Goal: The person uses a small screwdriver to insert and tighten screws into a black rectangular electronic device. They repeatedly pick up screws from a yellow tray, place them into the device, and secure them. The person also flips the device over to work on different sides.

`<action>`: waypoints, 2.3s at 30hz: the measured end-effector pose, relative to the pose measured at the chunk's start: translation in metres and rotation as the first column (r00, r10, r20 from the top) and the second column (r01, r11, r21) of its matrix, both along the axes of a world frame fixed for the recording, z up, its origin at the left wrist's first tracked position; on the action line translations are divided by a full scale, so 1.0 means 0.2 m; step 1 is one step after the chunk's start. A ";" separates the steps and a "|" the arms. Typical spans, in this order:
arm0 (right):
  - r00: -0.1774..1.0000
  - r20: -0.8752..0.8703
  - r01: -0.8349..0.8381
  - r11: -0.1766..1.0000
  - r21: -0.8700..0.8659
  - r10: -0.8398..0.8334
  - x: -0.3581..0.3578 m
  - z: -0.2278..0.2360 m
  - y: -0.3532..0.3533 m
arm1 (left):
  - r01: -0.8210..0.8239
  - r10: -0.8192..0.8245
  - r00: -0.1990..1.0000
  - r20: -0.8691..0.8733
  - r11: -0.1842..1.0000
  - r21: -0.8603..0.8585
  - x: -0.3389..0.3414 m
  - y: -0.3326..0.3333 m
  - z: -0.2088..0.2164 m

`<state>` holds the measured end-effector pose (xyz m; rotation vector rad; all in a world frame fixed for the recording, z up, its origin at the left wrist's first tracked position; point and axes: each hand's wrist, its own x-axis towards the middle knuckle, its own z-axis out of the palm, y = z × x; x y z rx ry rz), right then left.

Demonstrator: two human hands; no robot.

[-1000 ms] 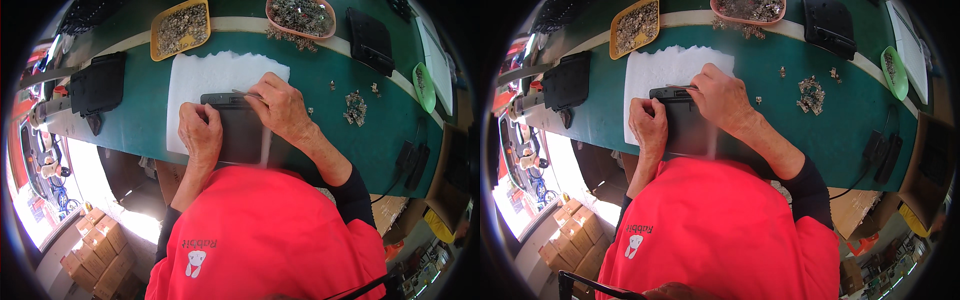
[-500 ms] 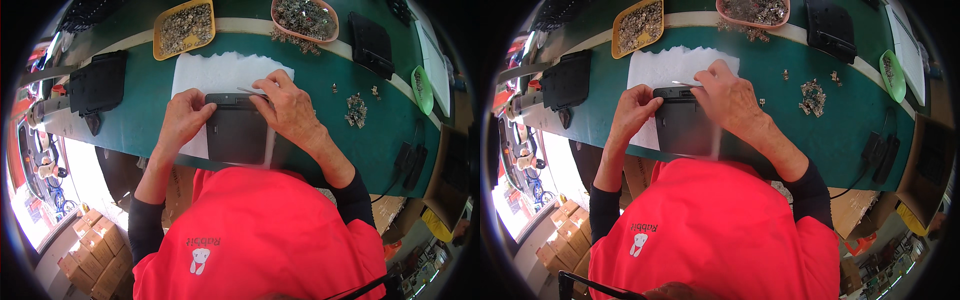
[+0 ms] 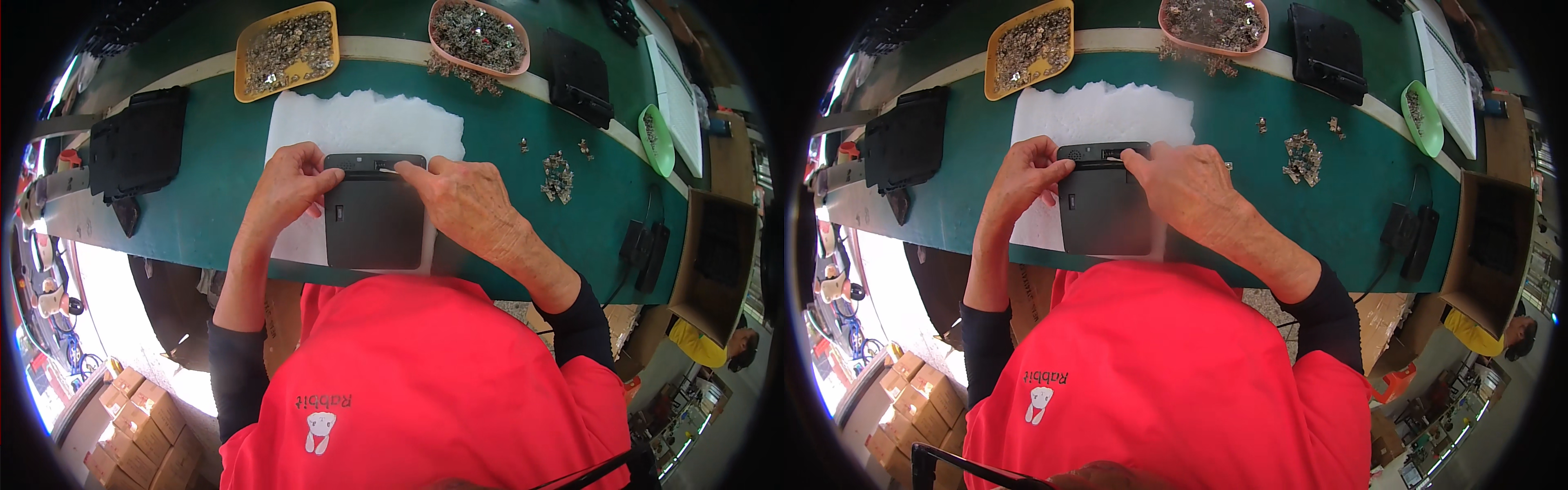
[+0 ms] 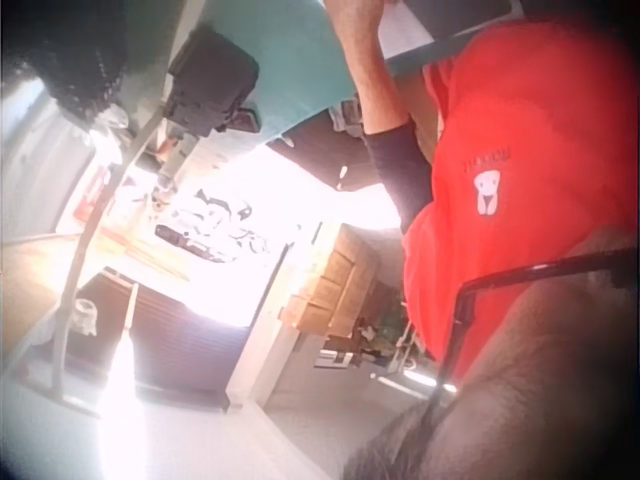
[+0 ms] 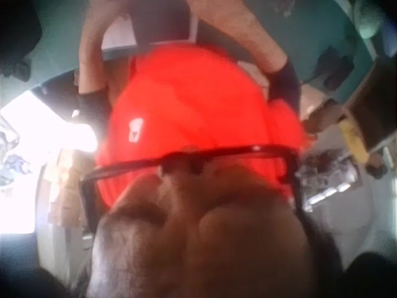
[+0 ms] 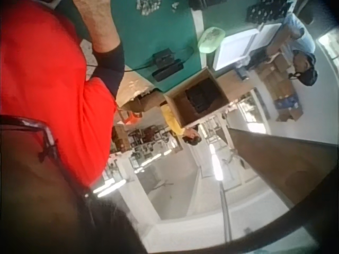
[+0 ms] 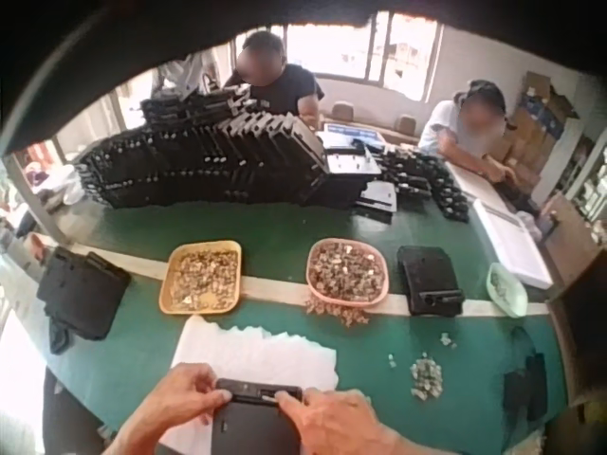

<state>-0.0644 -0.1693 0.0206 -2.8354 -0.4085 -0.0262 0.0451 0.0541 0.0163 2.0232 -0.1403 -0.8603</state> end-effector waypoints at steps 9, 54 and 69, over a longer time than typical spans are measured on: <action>0.998 0.026 0.053 0.998 -0.030 -0.052 0.01 0.01 0.04 | 0.046 -0.056 0.697 0.715 0.998 0.033 -0.16 -0.04 -0.06; 0.917 -0.283 -0.393 0.748 -0.535 0.280 0.22 0.34 0.26 | 0.018 0.118 0.572 0.812 0.987 -0.157 -0.24 -0.14 -0.21; 0.971 -0.044 -0.238 0.919 -0.314 0.236 0.11 0.12 0.25 | -0.165 0.179 0.642 0.746 0.982 -0.093 -0.34 -0.02 -0.22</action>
